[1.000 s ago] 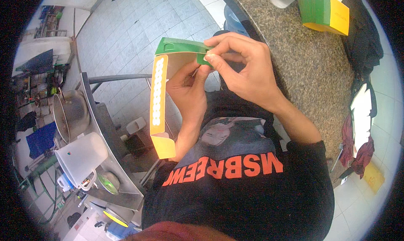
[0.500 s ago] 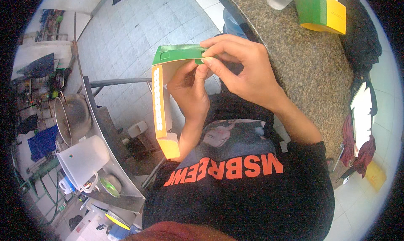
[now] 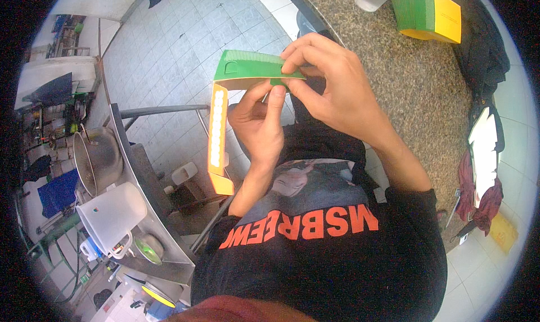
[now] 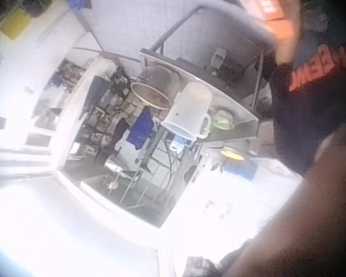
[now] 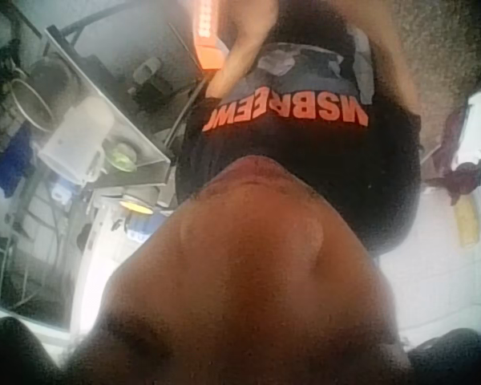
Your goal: The person assembles multiple small, colorful cardboard boxes by hand. They fold the flat pieces into rectangular shapes, tucking flaps into slots to secure the structure, and then place the finished boxes onto a stack on the counter.
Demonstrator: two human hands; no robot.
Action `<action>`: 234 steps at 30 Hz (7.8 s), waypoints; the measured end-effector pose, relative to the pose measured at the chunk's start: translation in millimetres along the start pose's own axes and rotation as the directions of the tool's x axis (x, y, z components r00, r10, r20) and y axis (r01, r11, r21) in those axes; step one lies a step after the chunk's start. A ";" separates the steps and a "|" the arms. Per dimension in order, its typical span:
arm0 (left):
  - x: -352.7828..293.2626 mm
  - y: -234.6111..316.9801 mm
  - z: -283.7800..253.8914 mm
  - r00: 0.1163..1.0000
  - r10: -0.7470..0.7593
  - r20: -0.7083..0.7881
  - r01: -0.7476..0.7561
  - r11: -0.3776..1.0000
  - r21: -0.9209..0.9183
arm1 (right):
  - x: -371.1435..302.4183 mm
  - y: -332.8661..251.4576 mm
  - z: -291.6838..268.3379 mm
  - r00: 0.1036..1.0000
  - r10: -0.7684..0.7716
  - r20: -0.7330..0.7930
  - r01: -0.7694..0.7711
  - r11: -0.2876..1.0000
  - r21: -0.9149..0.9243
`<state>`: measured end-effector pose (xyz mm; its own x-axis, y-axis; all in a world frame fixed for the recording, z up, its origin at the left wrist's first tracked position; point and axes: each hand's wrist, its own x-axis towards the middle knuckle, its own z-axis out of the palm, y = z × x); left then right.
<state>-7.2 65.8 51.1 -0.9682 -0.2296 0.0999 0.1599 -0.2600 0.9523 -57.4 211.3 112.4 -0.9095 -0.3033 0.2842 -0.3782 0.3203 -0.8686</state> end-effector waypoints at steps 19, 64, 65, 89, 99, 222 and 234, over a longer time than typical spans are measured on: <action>9.8 -13.2 -4.4 0.984 0.175 0.018 -0.176 0.979 0.102 | -2.9 3.8 7.5 0.995 0.102 -0.018 -0.097 0.980 0.172; 2.4 -28.5 9.0 0.988 0.126 -0.090 -0.127 0.992 -0.003 | -3.5 5.5 -1.6 0.990 0.138 0.021 -0.139 0.965 0.220; 2.5 -30.3 6.1 0.990 0.125 -0.068 -0.124 0.992 0.010 | -2.7 4.1 -1.9 0.990 0.139 0.023 -0.141 0.965 0.220; 28.3 -3.2 -3.4 0.976 0.004 0.218 0.003 1.000 -0.031 | 1.4 15.1 3.1 0.975 -0.219 0.038 0.223 0.963 -0.154; 39.4 -14.5 -16.4 0.970 0.090 0.228 -0.110 0.991 0.080 | -5.5 25.5 19.7 0.906 -0.415 -0.079 0.366 0.865 -0.344; 6.0 6.5 13.2 0.949 0.282 -0.141 -0.308 0.924 -0.225 | 0.1 -4.6 -0.7 0.861 -0.488 -0.145 0.452 0.863 -0.226; 26.6 4.7 2.6 0.934 0.321 -0.156 -0.313 0.947 0.075 | -1.3 -4.7 11.5 0.896 -0.405 -0.181 0.374 0.910 -0.180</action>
<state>-32.6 60.9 59.0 -0.8230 -0.4445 0.3536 0.4397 -0.1044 0.8921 -52.4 199.8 111.4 -0.6934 -0.2395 0.6796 -0.7155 0.3394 -0.6106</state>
